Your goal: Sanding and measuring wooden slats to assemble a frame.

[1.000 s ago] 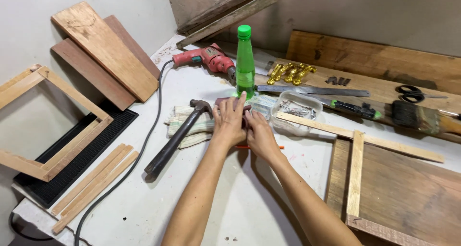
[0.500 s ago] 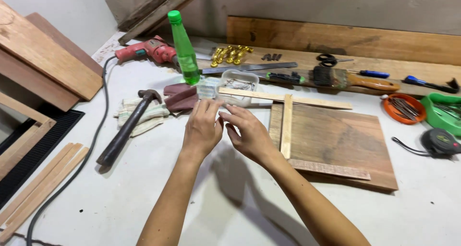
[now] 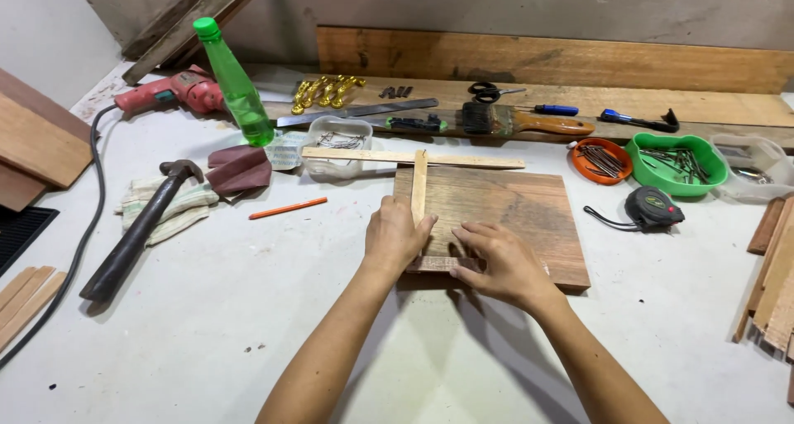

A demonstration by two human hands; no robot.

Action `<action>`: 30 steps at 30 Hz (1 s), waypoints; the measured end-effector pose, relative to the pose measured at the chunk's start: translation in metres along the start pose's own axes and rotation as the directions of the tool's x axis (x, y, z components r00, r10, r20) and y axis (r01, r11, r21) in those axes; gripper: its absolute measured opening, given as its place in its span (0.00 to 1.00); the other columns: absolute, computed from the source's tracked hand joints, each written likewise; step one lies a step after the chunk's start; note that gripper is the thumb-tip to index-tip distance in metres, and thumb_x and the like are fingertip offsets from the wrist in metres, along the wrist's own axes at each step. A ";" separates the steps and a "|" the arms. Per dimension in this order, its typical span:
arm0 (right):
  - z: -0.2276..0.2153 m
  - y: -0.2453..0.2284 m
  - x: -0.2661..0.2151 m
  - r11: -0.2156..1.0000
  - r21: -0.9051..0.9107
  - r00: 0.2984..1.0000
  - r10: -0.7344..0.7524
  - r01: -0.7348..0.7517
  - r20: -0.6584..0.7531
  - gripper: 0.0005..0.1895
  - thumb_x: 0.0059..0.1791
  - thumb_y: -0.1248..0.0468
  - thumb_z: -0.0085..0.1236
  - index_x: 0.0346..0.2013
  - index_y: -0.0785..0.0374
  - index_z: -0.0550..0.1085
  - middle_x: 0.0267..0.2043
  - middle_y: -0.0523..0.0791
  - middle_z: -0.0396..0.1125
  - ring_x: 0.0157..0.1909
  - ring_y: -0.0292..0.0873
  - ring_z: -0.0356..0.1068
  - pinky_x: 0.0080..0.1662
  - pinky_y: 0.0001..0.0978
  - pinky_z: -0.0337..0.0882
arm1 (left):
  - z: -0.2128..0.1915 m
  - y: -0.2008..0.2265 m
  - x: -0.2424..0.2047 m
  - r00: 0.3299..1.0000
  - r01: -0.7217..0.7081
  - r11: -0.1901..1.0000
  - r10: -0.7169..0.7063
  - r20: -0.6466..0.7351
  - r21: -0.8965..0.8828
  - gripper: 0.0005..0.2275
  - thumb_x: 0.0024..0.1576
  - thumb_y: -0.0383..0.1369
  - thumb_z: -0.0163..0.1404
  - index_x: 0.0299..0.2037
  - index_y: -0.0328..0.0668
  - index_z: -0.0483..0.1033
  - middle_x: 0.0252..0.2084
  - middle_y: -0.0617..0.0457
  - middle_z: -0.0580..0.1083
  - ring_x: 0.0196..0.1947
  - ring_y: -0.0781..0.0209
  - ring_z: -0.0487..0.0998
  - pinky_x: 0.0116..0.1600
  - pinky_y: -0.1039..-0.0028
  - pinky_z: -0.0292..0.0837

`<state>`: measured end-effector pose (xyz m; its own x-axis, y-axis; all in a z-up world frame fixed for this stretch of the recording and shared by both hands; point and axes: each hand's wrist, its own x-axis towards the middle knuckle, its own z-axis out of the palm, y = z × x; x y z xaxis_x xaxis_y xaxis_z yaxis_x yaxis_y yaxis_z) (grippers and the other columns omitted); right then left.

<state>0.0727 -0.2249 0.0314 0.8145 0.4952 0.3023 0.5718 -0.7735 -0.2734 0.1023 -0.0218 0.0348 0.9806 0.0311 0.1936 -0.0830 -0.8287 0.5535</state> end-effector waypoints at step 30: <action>0.000 0.013 -0.044 0.989 0.102 0.990 0.095 -0.106 0.109 0.15 0.41 0.59 0.70 0.42 0.54 0.83 0.55 0.41 0.74 0.50 0.42 0.74 0.50 0.40 0.77 | 0.051 -0.003 -0.013 0.998 -0.062 0.993 0.060 0.021 0.096 0.12 0.58 0.33 0.56 0.42 0.26 0.76 0.36 0.39 0.77 0.32 0.49 0.83 0.33 0.66 0.82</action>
<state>0.0444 -0.2572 0.0148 0.8710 0.4595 0.1738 0.4890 -0.7773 -0.3958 0.0987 -0.0483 -0.0110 0.9773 -0.0304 0.2096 -0.1261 -0.8787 0.4604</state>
